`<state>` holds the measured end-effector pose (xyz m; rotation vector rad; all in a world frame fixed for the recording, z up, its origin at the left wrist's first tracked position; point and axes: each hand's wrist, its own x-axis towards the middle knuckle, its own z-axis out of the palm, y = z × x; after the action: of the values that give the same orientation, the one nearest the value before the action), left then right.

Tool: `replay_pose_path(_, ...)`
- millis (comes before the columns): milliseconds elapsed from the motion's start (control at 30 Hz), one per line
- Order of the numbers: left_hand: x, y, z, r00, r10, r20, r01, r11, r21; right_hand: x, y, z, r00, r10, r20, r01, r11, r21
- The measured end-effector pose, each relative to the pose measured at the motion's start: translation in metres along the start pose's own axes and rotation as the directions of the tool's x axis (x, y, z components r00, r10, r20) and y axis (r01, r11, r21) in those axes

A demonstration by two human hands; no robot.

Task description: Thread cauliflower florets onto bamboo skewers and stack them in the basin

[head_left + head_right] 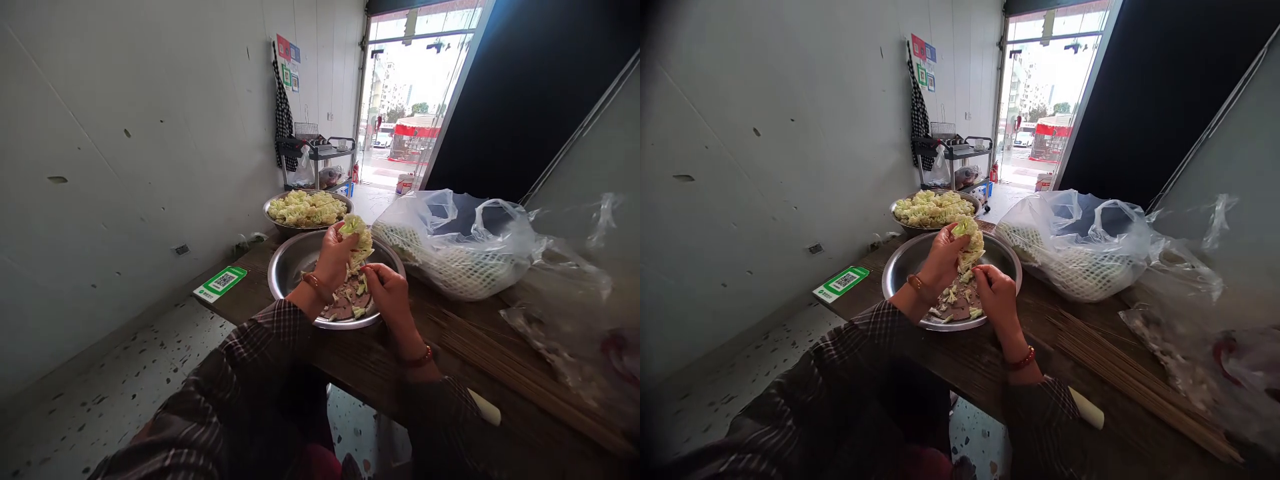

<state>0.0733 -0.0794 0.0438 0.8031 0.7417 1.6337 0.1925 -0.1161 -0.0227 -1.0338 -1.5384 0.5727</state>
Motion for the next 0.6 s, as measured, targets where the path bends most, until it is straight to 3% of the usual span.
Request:
replay_pose_path(100, 0.000, -0.003, -0.001, 1.000, 0.003, 0.004, -0.003, 1.000, 0.007, -0.001, -0.003, 0.000, 1.000, -0.011, -0.015, 0.011, 1.000, 0.001)
replay_pose_path(300, -0.011, -0.004, 0.002, 0.989, -0.001, 0.150, 0.007, 0.999, -0.037, -0.003, -0.005, 0.002, 0.997, -0.024, -0.074, 0.021, 0.998, -0.051)
replay_pose_path(600, -0.014, -0.003, -0.001, 0.976, -0.026, 0.214, 0.024, 1.000, 0.014, -0.003, -0.003, 0.001, 0.993, -0.043, -0.109, 0.037, 0.998, -0.057)
